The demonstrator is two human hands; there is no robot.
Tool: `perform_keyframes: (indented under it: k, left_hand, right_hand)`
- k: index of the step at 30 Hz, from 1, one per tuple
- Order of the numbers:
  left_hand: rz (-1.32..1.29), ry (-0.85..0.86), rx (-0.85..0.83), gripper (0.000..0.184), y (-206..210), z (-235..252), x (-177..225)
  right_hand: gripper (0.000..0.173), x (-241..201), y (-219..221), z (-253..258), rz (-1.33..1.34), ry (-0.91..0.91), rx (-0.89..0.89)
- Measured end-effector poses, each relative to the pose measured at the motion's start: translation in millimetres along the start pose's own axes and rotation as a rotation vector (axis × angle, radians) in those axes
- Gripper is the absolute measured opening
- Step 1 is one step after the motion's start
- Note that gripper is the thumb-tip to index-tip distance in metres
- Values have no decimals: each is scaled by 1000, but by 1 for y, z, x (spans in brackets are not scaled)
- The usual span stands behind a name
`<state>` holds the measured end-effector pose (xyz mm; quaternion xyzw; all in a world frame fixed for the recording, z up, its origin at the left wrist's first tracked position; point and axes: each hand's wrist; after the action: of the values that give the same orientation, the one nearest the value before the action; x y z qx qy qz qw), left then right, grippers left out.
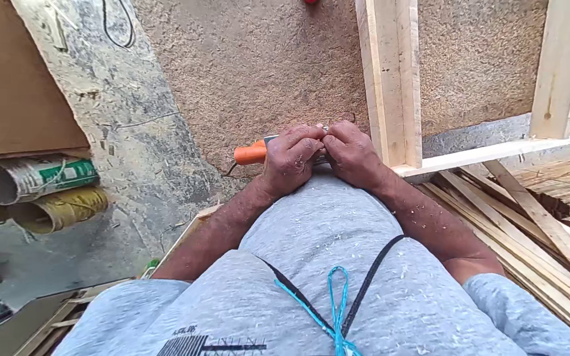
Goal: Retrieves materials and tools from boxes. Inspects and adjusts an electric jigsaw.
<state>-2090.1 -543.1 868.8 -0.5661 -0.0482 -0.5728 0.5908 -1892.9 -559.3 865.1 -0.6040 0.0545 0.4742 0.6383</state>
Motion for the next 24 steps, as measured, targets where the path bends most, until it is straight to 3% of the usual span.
perform_keyframes:
  k: [4,7,9,11,14,17,24]
  left_hand:
    - [1,-60,-23,10,-4,2,-7]
    - [-2,-125,7,11,-12,-13,-11]
    - [-10,-144,59,9,-17,-25,-14]
    - [-28,-130,85,8,-19,-33,-16]
    - [-34,-103,32,7,-20,-36,-14]
    - [-43,-105,-12,6,-21,-35,-12]
    - [-33,-126,29,7,-24,-45,-17]
  right_hand:
    - [14,9,-11,2,185,72,9]
    - [26,26,-20,-13,390,318,176]
    - [22,46,-14,-22,286,546,254]
    - [22,69,4,-27,124,729,77]
    - [25,90,37,-29,-75,788,-318]
    - [20,100,54,-27,-259,766,-395]
    - [18,109,57,-21,-346,680,-522]
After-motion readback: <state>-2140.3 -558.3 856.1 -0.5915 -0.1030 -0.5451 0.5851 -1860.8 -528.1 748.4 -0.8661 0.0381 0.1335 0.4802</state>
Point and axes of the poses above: each hand's wrist, its own z-axis towards the middle knuckle, its own y-axis out of the palm, x = y × z, and after that the axes turned 7 degrees about -x, right-handed
